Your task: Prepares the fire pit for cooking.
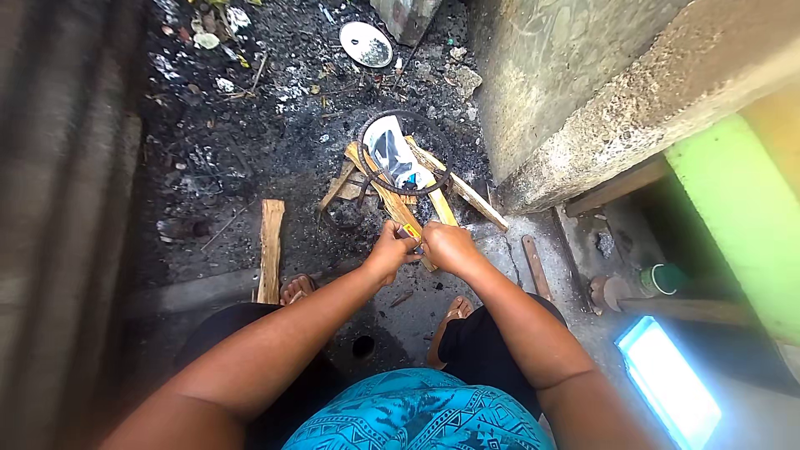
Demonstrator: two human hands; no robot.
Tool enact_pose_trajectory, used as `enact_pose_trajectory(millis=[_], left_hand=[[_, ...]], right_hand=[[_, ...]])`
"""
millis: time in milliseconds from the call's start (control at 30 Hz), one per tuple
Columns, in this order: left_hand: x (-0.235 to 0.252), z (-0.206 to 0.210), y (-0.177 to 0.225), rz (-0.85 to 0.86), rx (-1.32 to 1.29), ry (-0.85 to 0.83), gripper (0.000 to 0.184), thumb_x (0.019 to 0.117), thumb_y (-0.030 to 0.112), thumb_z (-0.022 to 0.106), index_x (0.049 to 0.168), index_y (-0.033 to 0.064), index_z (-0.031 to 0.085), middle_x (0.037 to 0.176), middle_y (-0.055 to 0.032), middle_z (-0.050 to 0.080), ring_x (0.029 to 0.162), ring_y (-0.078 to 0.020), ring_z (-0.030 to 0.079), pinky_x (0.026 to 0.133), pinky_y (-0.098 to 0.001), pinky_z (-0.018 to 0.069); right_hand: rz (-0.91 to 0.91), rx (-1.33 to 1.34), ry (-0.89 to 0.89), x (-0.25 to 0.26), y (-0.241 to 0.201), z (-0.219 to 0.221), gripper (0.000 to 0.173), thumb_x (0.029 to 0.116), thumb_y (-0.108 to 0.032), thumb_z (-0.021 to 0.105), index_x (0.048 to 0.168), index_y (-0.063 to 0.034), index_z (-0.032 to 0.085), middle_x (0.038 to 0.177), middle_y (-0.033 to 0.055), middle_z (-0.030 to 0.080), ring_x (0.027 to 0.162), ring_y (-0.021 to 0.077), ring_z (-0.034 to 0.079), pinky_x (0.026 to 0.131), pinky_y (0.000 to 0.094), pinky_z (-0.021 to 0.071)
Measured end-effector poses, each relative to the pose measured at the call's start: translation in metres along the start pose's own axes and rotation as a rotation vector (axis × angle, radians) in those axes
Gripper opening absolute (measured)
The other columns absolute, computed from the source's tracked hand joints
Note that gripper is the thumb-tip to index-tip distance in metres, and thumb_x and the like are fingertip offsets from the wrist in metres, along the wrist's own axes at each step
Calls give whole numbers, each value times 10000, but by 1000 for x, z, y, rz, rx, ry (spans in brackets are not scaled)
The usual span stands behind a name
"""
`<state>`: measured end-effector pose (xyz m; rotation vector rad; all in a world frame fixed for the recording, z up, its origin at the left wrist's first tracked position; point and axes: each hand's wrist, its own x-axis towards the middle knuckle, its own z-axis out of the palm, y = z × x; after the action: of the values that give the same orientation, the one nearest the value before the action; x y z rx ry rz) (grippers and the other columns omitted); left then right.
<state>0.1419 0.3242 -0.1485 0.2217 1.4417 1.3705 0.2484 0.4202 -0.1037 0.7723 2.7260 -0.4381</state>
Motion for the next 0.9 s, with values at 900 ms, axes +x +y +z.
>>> enact_pose_trajectory(millis=[900], left_hand=[[2, -1, 1, 15, -4, -30, 336, 1006, -13, 583, 1260, 67, 378, 1131, -170, 569, 937, -274, 684, 794, -451, 620]], right_hand=[[-32, 81, -22, 2, 8, -1, 188, 1008, -205, 621, 1005, -61, 741, 1116, 105, 700, 1019, 306, 690, 835, 566, 565]])
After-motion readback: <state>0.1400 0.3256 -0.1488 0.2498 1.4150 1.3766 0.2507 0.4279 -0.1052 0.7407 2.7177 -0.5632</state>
